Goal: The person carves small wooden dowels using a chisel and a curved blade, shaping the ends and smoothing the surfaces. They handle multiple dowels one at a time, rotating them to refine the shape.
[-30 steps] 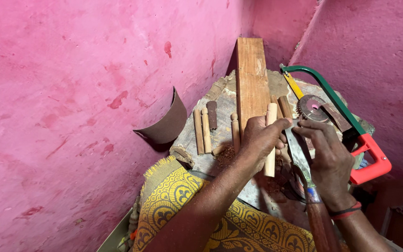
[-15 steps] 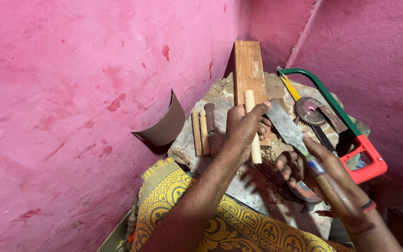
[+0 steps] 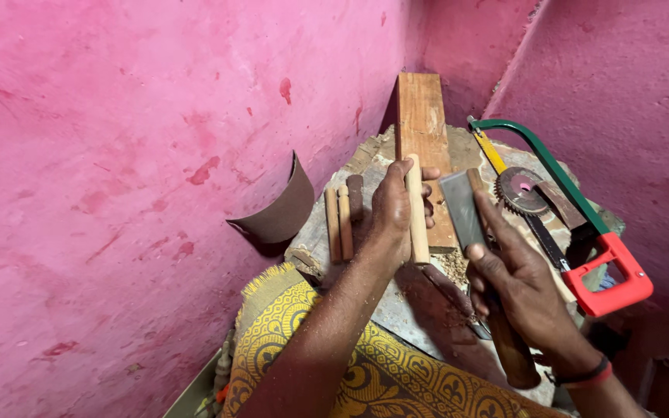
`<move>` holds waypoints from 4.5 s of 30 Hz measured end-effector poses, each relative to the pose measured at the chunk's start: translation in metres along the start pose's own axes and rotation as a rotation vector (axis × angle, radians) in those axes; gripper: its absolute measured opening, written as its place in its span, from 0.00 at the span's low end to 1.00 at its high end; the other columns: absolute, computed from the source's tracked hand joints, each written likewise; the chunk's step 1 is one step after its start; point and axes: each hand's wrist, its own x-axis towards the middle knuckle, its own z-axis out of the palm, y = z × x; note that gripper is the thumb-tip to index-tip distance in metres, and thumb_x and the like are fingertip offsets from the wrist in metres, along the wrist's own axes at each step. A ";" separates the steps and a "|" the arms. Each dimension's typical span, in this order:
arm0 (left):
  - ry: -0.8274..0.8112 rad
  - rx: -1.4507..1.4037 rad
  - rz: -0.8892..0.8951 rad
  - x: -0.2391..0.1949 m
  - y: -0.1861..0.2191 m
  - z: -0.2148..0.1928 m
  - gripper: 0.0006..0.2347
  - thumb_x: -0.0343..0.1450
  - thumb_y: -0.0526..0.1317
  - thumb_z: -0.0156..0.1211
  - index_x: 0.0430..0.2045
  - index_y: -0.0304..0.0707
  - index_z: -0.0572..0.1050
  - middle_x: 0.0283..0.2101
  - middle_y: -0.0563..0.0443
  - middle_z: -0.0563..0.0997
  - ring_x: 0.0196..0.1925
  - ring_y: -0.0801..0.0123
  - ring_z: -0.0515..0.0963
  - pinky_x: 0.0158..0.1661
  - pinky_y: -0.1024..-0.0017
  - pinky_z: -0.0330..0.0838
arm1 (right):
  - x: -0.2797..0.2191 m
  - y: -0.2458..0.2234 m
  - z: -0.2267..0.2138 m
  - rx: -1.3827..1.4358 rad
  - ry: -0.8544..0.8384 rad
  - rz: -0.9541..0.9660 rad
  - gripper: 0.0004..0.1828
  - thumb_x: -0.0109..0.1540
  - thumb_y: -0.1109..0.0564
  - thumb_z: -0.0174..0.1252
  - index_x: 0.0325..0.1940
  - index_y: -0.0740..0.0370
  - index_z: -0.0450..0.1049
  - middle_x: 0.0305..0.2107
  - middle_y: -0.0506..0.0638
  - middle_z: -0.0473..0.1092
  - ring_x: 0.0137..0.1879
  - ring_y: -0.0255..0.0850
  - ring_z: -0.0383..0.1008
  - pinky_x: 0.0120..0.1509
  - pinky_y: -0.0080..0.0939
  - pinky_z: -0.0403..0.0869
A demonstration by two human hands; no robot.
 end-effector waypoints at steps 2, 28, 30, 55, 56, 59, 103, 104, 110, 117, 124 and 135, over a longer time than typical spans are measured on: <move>-0.029 -0.004 0.058 0.002 0.004 -0.003 0.26 0.77 0.57 0.46 0.47 0.30 0.81 0.29 0.54 0.69 0.23 0.80 0.69 0.24 0.79 0.72 | -0.003 -0.002 0.008 -0.053 -0.015 0.064 0.41 0.65 0.54 0.50 0.83 0.41 0.50 0.19 0.46 0.62 0.20 0.34 0.62 0.21 0.38 0.70; -0.089 -0.166 0.279 -0.011 0.006 0.003 0.16 0.80 0.50 0.49 0.57 0.48 0.78 0.45 0.52 0.75 0.38 0.75 0.72 0.37 0.77 0.72 | -0.007 0.006 0.022 -0.194 -0.006 0.048 0.38 0.63 0.52 0.50 0.79 0.41 0.57 0.14 0.44 0.63 0.14 0.34 0.61 0.15 0.39 0.68; -0.023 -0.136 0.278 -0.012 0.012 -0.001 0.16 0.80 0.50 0.50 0.56 0.48 0.79 0.35 0.53 0.74 0.29 0.77 0.70 0.29 0.78 0.71 | -0.010 0.008 0.027 -0.175 -0.078 0.035 0.36 0.64 0.51 0.51 0.79 0.41 0.57 0.12 0.44 0.61 0.14 0.33 0.60 0.17 0.36 0.67; -0.255 -0.194 0.307 0.000 -0.024 0.012 0.17 0.82 0.49 0.51 0.57 0.38 0.79 0.44 0.54 0.80 0.40 0.78 0.76 0.45 0.79 0.75 | -0.007 0.000 0.020 -0.091 0.039 0.021 0.35 0.65 0.54 0.51 0.78 0.43 0.58 0.13 0.44 0.57 0.15 0.33 0.58 0.17 0.36 0.64; -0.250 -0.191 0.335 0.000 -0.023 0.008 0.17 0.83 0.49 0.52 0.58 0.37 0.79 0.42 0.53 0.79 0.39 0.78 0.75 0.43 0.79 0.75 | -0.007 0.000 0.021 -0.113 0.058 0.041 0.35 0.65 0.53 0.51 0.79 0.41 0.57 0.13 0.43 0.57 0.15 0.34 0.58 0.17 0.37 0.64; -0.180 -0.075 0.224 -0.011 -0.024 0.013 0.18 0.79 0.49 0.50 0.56 0.40 0.78 0.45 0.53 0.83 0.38 0.77 0.77 0.40 0.79 0.78 | -0.001 -0.003 0.020 -0.130 0.129 0.078 0.36 0.66 0.53 0.51 0.79 0.38 0.58 0.14 0.43 0.57 0.15 0.35 0.58 0.17 0.39 0.64; -0.338 1.704 0.185 -0.065 -0.086 -0.035 0.13 0.65 0.42 0.70 0.34 0.32 0.78 0.32 0.44 0.79 0.34 0.60 0.81 0.38 0.60 0.79 | -0.014 0.071 -0.054 -0.049 0.477 -0.369 0.45 0.63 0.67 0.60 0.83 0.62 0.51 0.50 0.52 0.73 0.35 0.29 0.72 0.31 0.30 0.70; -0.322 1.683 0.151 -0.069 -0.078 -0.031 0.15 0.64 0.45 0.72 0.34 0.32 0.77 0.33 0.44 0.79 0.34 0.61 0.80 0.39 0.60 0.78 | -0.013 0.071 -0.055 -0.043 0.482 -0.346 0.45 0.64 0.66 0.61 0.84 0.61 0.51 0.49 0.53 0.73 0.34 0.30 0.72 0.30 0.31 0.69; -0.232 1.207 -0.021 -0.044 -0.078 -0.003 0.17 0.69 0.52 0.60 0.31 0.33 0.77 0.27 0.44 0.82 0.28 0.61 0.82 0.33 0.56 0.81 | -0.003 0.084 -0.066 -0.078 0.431 -0.513 0.44 0.66 0.68 0.63 0.85 0.66 0.51 0.67 0.50 0.68 0.46 0.29 0.74 0.43 0.30 0.75; -0.084 0.598 -0.034 0.007 -0.105 0.027 0.19 0.75 0.48 0.52 0.32 0.24 0.79 0.25 0.44 0.82 0.26 0.66 0.83 0.29 0.74 0.74 | -0.016 0.061 -0.058 0.078 0.443 -0.289 0.46 0.62 0.66 0.57 0.83 0.58 0.50 0.39 0.50 0.71 0.25 0.33 0.66 0.24 0.34 0.67; 0.131 0.652 -0.059 -0.043 -0.096 -0.027 0.16 0.68 0.42 0.59 0.42 0.25 0.77 0.38 0.36 0.83 0.43 0.48 0.87 0.46 0.55 0.83 | -0.014 0.073 -0.051 0.056 0.348 -0.304 0.48 0.59 0.69 0.52 0.84 0.57 0.50 0.33 0.50 0.72 0.25 0.33 0.66 0.27 0.34 0.66; 0.062 1.241 0.128 -0.125 -0.074 -0.059 0.16 0.68 0.46 0.66 0.37 0.26 0.79 0.45 0.33 0.82 0.48 0.47 0.84 0.50 0.52 0.77 | -0.038 0.071 -0.016 0.000 0.267 -0.286 0.49 0.58 0.72 0.48 0.85 0.56 0.46 0.30 0.50 0.72 0.23 0.34 0.67 0.26 0.36 0.68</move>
